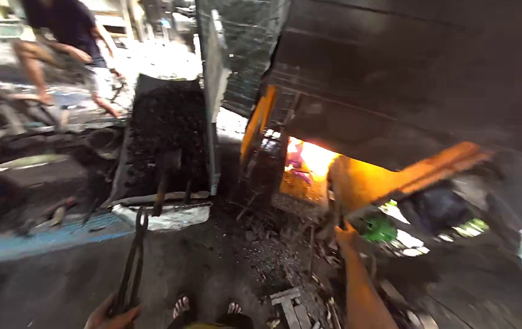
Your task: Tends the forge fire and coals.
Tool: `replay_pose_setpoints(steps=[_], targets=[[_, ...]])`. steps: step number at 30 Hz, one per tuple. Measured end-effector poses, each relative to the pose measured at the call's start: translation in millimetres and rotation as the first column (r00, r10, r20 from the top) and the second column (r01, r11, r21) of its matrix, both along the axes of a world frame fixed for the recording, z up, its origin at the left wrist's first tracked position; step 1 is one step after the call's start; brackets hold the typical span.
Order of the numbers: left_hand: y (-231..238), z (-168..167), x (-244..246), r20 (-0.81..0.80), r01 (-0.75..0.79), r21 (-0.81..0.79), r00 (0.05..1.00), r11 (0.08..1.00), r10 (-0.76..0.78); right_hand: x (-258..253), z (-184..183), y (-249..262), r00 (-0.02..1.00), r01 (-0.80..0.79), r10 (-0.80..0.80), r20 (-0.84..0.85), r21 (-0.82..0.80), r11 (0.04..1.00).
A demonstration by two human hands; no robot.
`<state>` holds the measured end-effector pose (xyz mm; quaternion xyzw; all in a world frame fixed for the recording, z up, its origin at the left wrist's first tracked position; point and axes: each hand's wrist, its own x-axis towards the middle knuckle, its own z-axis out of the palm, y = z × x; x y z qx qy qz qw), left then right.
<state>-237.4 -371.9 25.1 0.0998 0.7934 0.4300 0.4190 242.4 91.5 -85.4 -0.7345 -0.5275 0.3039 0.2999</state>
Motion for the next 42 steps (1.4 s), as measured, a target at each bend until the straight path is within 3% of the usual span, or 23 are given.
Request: replay_pose_setpoints(steps=[4, 7, 9, 12, 14, 16, 19, 21, 23, 26, 29, 32, 34, 36, 39, 42], targets=[[-5.7, 10.6, 15.9, 0.047, -0.209, 0.052, 0.977, 0.976, 0.207, 8.6, -60.5, 28.2, 0.990, -0.084, 0.080, -0.112, -0.032, 0.996], [-6.1, 16.0, 21.6, 0.036, -0.287, 0.092, 0.958, 0.953, 0.285, 6.0, -88.1, 33.3, 0.989, -0.048, 0.034, -0.143, -0.092, 0.995], [-5.9, 15.8, 18.1, 0.044, -0.324, 0.101, 0.946, 0.941, 0.321, -4.8, -97.0, 27.7, 0.998, 0.049, -0.051, -0.023, -0.060, 0.997], [3.5, 9.0, -1.5, 0.058, -0.349, 0.106, 0.937, 0.931, 0.345, -48.6, -101.5, 5.4, 0.923, 0.207, -0.207, 0.325, 0.035, 0.978], [18.9, 3.8, -27.5, 0.081, -0.353, 0.090, 0.934, 0.931, 0.347, -106.3, -88.8, -28.5, 0.923, 0.090, -0.119, 0.367, 0.096, 0.991], [41.2, -2.9, -65.3, 0.126, -0.334, 0.077, 0.938, 0.939, 0.323, -177.4, -74.4, -70.7, 0.941, -0.198, 0.171, 0.291, 0.065, 0.978], [89.1, -24.9, -145.5, 0.176, -0.234, 0.077, 0.960, 0.969, 0.218, -298.9, -58.7, -111.1, 0.787, -0.582, 0.610, 0.094, -0.215, 0.784], [134.9, -45.6, -206.4, 0.125, -0.124, 0.002, 0.985, 0.992, 0.123, -379.5, -67.9, -114.9, 0.699, -0.689, 0.714, -0.037, -0.305, 0.658], [182.7, -74.9, -270.7, 0.056, -0.003, -0.064, 0.998, 0.998, 0.007, -457.4, -71.5, -111.2, 0.716, -0.678, 0.689, -0.113, -0.347, 0.647], [245.7, -126.5, -360.9, -0.088, 0.170, -0.123, 0.979, 0.978, -0.182, -553.0, -79.5, -96.7, 0.862, -0.504, 0.423, -0.279, -0.385, 0.773], [285.7, -153.9, -415.0, -0.170, 0.290, -0.271, 0.924, 0.918, -0.343, -606.8, -101.2, -76.9, 0.948, -0.319, 0.270, -0.170, -0.447, 0.836], [297.0, -149.7, -410.7, -0.158, 0.392, -0.394, 0.862, 0.831, -0.482, -622.0, -95.1, -62.6, 0.937, -0.304, 0.349, -0.014, -0.528, 0.793], [290.9, -159.7, -387.6, -0.050, 0.526, -0.348, 0.816, 0.776, -0.576, -622.7, -71.9, -58.2, 0.921, -0.313, 0.389, 0.019, -0.560, 0.768], [285.3, -182.3, -354.5, 0.142, 0.621, -0.255, 0.782, 0.741, -0.607, -614.4, -44.6, -62.9, 0.945, -0.260, 0.325, 0.037, -0.519, 0.814], [288.1, -221.9, -305.8, 0.372, 0.456, -0.050, 0.834, 0.889, -0.407, -610.9, 15.5, -69.2, 0.908, -0.260, 0.381, 0.173, -0.480, 0.838], [295.3, -220.5, -288.1, 0.383, 0.309, 0.041, 0.873, 0.950, -0.301, -625.1, 52.7, -60.1, 0.763, -0.391, 0.550, 0.339, -0.435, 0.811]])
